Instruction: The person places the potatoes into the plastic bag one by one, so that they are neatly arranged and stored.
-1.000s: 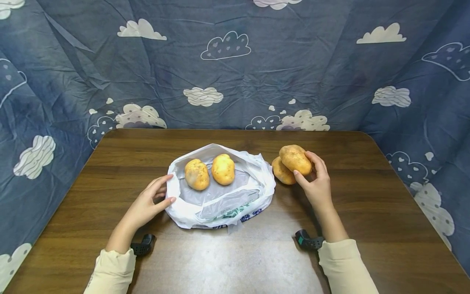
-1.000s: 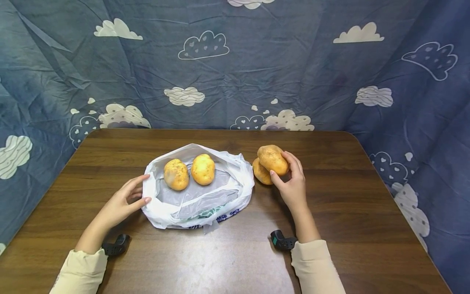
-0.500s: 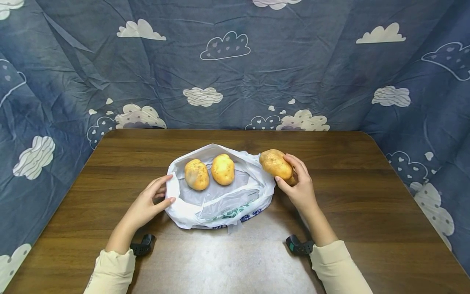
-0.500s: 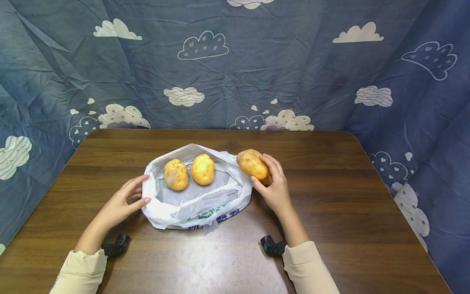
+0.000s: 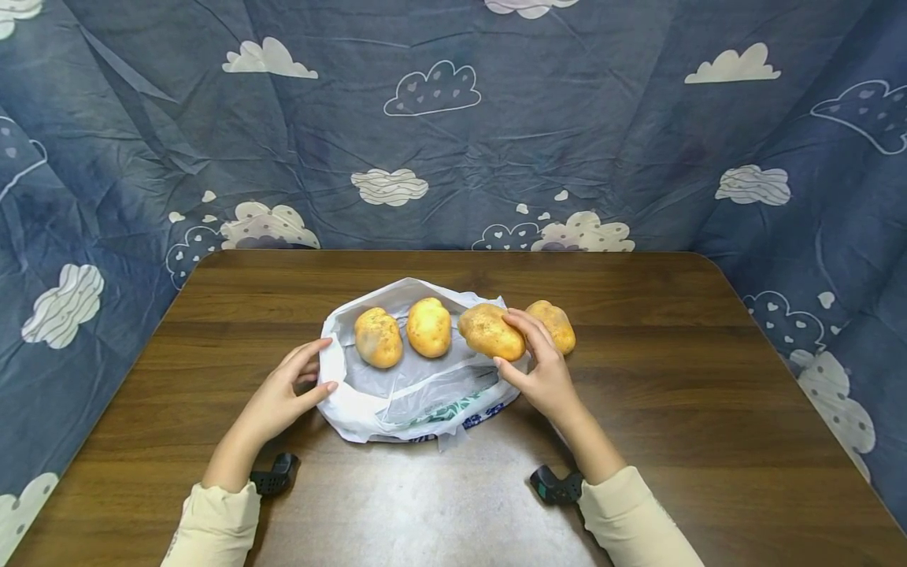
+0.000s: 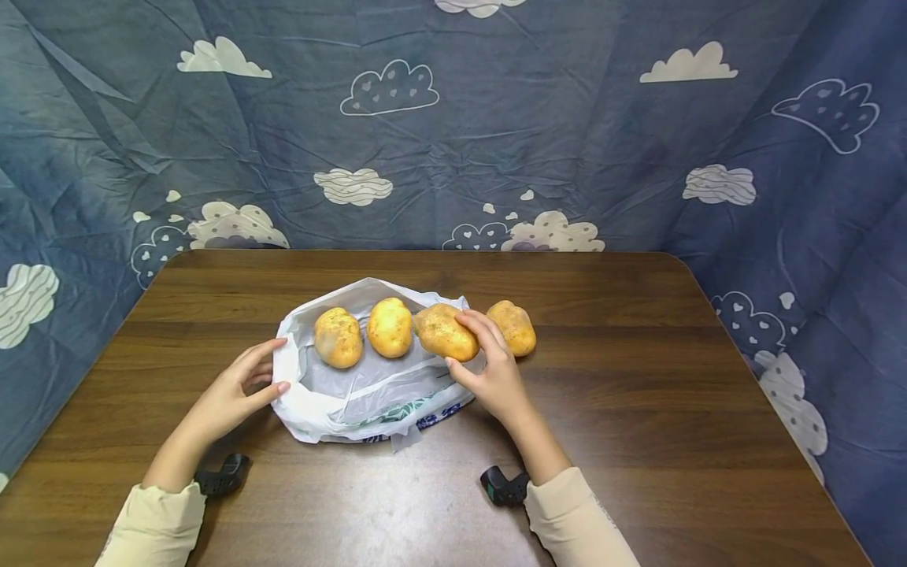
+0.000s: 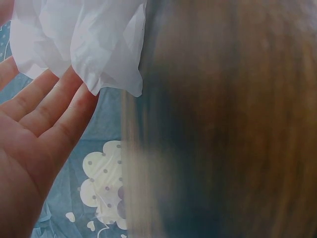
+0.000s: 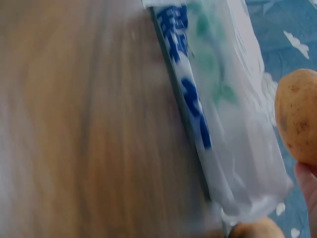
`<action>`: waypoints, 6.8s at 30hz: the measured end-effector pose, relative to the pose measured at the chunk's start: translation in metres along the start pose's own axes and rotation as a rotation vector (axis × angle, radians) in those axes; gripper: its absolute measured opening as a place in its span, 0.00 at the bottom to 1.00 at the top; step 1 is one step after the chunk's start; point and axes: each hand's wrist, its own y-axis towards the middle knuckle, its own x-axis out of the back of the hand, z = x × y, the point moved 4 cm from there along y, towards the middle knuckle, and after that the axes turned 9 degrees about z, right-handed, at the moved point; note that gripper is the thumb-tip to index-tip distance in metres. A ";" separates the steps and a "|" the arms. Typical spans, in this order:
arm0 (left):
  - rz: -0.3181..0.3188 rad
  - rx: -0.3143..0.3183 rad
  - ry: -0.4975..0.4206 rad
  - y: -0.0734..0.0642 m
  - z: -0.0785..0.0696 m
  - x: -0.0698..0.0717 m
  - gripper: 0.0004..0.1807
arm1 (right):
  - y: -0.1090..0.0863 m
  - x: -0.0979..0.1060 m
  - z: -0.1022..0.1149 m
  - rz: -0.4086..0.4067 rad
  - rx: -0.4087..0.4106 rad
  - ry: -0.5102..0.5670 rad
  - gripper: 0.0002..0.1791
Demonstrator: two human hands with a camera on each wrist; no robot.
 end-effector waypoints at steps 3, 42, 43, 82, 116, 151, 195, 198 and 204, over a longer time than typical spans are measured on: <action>-0.001 0.005 0.000 0.000 0.000 0.000 0.32 | 0.001 -0.006 0.005 0.022 0.014 -0.033 0.30; -0.001 -0.014 -0.003 0.002 -0.011 0.000 0.32 | 0.013 -0.073 0.002 0.346 -0.136 0.338 0.28; 0.000 -0.015 0.000 0.002 -0.007 0.000 0.32 | 0.014 -0.075 0.002 0.351 -0.139 0.344 0.28; -0.001 -0.004 -0.004 0.000 0.003 -0.001 0.32 | 0.016 -0.109 -0.009 0.584 -0.232 0.534 0.27; 0.005 0.014 -0.006 0.001 0.004 -0.001 0.32 | 0.026 -0.074 -0.012 0.339 -0.084 0.478 0.25; 0.009 0.013 -0.004 0.000 0.001 0.000 0.32 | 0.009 0.043 -0.035 -0.149 -0.144 0.118 0.24; 0.012 0.016 -0.009 0.001 0.003 -0.001 0.32 | -0.018 0.058 -0.078 -0.083 -0.453 0.011 0.31; 0.009 0.014 -0.003 0.001 0.003 0.000 0.32 | -0.016 0.057 -0.077 -0.094 -0.435 0.009 0.31; 0.010 0.021 -0.003 0.000 0.003 0.000 0.32 | -0.014 0.057 -0.073 -0.120 -0.398 0.013 0.32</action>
